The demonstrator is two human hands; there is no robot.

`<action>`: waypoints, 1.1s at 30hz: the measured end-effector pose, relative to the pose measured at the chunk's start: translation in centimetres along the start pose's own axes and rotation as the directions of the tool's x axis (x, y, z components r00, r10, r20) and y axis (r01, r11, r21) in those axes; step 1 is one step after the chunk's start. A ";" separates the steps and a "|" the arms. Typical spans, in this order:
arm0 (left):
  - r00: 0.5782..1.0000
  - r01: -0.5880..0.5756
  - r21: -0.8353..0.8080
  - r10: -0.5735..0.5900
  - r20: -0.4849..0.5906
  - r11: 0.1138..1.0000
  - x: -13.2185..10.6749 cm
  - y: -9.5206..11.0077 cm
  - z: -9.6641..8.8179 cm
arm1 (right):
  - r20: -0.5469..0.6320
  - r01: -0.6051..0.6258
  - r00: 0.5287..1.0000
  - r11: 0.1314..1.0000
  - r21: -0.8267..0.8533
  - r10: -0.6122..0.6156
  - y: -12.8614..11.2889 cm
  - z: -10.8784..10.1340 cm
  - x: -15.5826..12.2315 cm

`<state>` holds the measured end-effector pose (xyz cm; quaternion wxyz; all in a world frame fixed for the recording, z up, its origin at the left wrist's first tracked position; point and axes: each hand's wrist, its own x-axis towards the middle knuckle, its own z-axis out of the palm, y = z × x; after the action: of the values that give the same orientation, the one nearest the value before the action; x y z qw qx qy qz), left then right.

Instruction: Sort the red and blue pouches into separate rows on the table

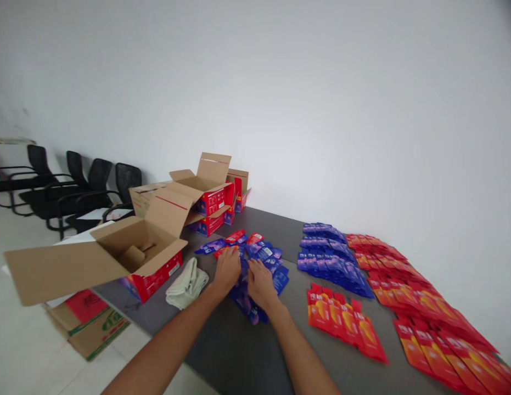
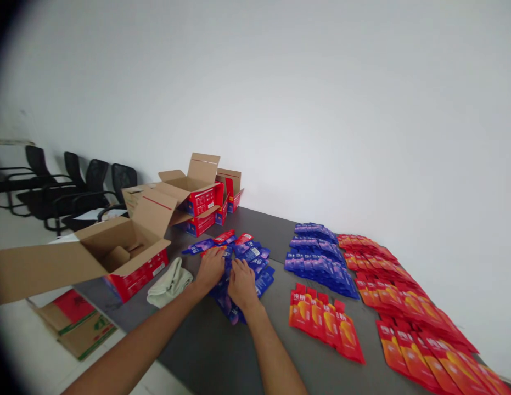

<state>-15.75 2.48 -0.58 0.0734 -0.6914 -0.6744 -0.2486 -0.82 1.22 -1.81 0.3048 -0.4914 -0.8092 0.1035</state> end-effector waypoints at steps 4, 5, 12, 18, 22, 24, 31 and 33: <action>0.985 0.164 0.113 -0.170 0.041 0.980 0.5 -2.5 0.7 | 0.004 0.026 1.000 1.000 0.013 -0.027 -0.6 2.1 1.0; 0.975 0.202 0.130 -0.213 0.071 0.971 0.5 -2.8 0.9 | 0.006 0.036 0.999 0.999 0.016 -0.036 -0.6 2.4 1.0; 0.963 0.213 0.144 -0.233 0.137 0.966 -0.4 -2.6 0.9 | -0.001 0.028 1.000 0.999 0.036 -0.028 -0.3 2.1 0.6; 0.952 0.280 -0.014 -0.276 0.133 0.960 -0.6 -1.5 -0.7 | -0.050 0.030 0.998 0.998 0.062 -0.027 -0.6 -0.3 0.1; 0.908 0.418 -0.340 -0.402 0.121 0.843 -1.2 -1.1 -1.3 | -0.093 0.028 0.995 0.995 0.100 -0.019 -0.2 -1.7 -0.8; 0.879 0.453 -0.611 -0.440 0.184 0.649 -1.8 -0.4 -1.1 | -0.111 -0.018 0.993 0.993 0.121 0.031 0.0 -2.4 -1.4; 0.852 0.444 -0.896 -0.304 0.427 -0.014 -3.7 5.3 -0.4 | -0.102 -0.143 0.977 0.928 0.344 0.188 1.0 -5.0 -3.2; 0.849 0.445 -0.879 -0.230 0.475 -0.174 -4.0 6.8 -0.9 | -0.080 -0.174 0.971 0.896 0.408 0.225 1.6 -5.6 -3.7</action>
<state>-9.28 -2.09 0.00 -0.5665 -0.3343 -0.4398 -0.6115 4.91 -1.92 0.45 0.4362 -0.5052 -0.6957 0.2656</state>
